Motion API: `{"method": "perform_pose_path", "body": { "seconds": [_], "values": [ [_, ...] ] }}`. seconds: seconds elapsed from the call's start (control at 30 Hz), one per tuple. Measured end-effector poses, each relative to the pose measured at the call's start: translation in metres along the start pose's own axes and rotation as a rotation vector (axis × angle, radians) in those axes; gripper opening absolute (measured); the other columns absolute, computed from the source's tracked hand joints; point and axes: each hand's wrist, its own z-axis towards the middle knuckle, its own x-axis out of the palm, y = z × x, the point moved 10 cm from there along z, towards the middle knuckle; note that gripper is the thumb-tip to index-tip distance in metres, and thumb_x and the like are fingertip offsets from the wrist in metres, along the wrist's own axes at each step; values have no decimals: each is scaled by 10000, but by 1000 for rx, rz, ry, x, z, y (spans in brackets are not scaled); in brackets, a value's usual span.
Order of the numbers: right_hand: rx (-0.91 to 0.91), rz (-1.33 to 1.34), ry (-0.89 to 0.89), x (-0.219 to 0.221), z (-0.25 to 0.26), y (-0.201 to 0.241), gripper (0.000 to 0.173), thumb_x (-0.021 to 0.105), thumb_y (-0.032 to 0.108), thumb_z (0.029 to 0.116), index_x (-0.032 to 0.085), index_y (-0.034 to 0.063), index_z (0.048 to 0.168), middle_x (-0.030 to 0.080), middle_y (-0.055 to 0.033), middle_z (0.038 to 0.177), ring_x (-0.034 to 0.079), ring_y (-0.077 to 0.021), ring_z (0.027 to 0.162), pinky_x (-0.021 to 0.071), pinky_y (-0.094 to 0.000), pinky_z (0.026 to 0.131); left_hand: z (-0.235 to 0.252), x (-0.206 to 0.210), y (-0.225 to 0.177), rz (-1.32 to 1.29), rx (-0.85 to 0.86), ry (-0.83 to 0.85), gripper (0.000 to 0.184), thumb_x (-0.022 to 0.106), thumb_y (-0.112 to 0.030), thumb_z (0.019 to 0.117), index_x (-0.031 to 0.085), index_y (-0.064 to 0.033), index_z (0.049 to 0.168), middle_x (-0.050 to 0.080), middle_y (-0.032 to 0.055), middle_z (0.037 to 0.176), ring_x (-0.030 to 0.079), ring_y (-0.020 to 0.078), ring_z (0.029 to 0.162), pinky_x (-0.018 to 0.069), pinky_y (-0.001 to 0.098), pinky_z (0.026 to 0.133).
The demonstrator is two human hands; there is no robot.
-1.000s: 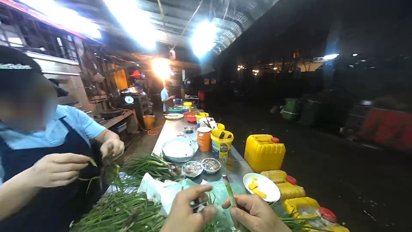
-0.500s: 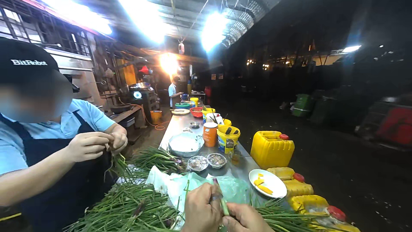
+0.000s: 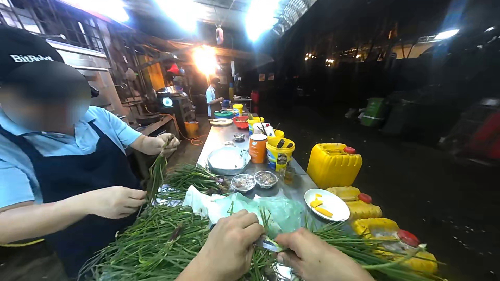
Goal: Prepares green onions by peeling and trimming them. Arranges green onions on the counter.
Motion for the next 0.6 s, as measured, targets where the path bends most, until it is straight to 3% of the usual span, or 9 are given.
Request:
{"method": "perform_pose_path", "body": {
  "seconds": [0.13,0.27,0.37,0.47,0.53,0.6],
  "values": [
    [13,-61,51,-2,0,7,216,554,262,1050,640,75,985,589,-83,738,597,-237,666,494,-466,609,-5,-1,-2,-21,-57,-111,206,502,-158,995,665,-112,877,633,14,777,634,132,703,555,304,602],
    [88,-110,47,0,-1,10,211,551,276,1052,650,90,1040,621,-102,776,637,-274,717,522,-508,641,-8,-2,16,-21,-328,-190,315,488,-262,1026,647,-115,798,593,-16,658,584,89,580,508,273,520],
    [142,-158,28,-4,-4,7,209,548,291,1049,652,112,1074,640,-106,798,659,-298,753,535,-539,660,-15,-9,37,-74,-545,-213,376,464,-326,1047,663,-115,808,583,-30,637,572,75,556,505,285,519],
    [135,-151,-10,-12,-11,-2,208,543,294,1049,650,115,1048,630,-96,779,649,-286,727,526,-530,646,-38,-26,71,-237,-773,-296,323,479,-301,1043,684,-115,878,643,-42,669,628,88,553,565,321,513],
    [116,-125,-41,-19,-17,-7,215,546,299,1049,654,113,1042,629,-87,770,643,-267,710,525,-510,638,-55,-35,83,-236,-814,-361,288,533,-315,1016,703,-126,883,668,-48,675,637,82,539,565,315,487],
    [97,-79,-64,-24,-22,-13,214,550,289,1047,659,104,1036,618,-78,757,625,-244,683,514,-482,620,-70,-27,86,-155,-778,-310,269,598,-361,971,736,-149,879,686,-62,709,628,54,564,553,299,514]
  ]
}}
